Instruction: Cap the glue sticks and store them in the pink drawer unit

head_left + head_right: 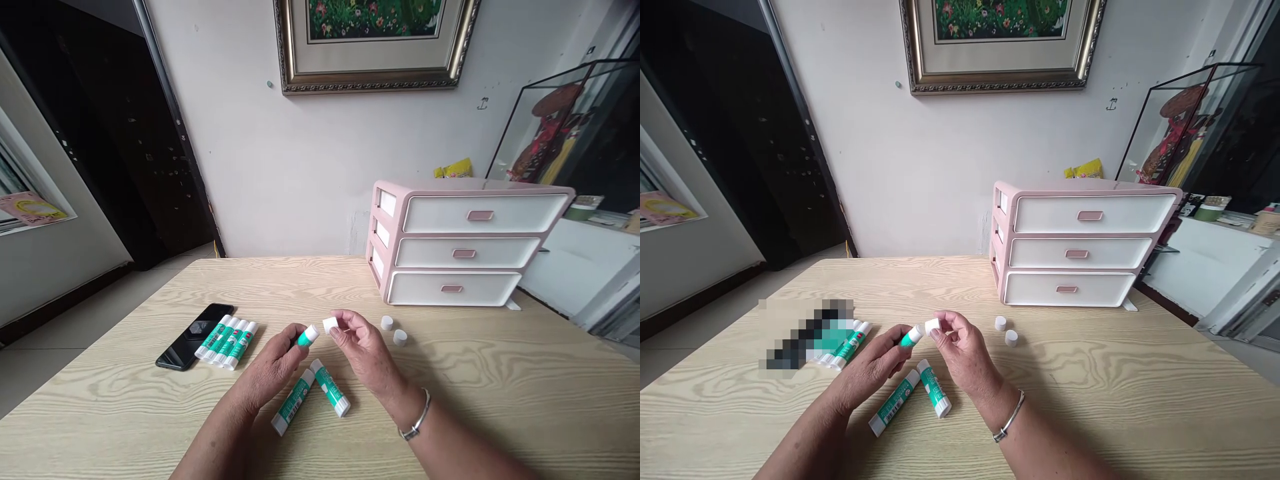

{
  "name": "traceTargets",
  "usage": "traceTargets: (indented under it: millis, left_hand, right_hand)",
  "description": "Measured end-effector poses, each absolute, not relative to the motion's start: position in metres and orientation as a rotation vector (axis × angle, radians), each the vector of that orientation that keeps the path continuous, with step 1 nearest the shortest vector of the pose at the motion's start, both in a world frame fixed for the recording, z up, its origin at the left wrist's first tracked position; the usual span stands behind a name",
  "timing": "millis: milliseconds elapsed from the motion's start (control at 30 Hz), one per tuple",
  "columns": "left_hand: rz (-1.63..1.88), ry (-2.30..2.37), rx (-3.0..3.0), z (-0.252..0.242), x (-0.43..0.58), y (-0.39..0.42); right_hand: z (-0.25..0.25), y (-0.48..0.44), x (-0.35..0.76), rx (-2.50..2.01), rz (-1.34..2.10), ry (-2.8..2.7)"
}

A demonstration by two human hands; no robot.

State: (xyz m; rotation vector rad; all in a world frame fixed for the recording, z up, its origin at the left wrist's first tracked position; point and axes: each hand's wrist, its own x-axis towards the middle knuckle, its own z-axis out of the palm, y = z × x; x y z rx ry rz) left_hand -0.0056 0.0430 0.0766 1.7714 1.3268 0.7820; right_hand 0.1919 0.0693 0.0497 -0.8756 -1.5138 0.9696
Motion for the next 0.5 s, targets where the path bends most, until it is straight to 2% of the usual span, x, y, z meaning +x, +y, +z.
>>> traceTargets:
  millis: [500]
  left_hand:
    - [0.749, 1.344, 1.924, 0.0755, -0.0021, 0.0436]
  right_hand:
    - [0.0479, 0.061, 0.1893, -0.861, 0.812, -1.668]
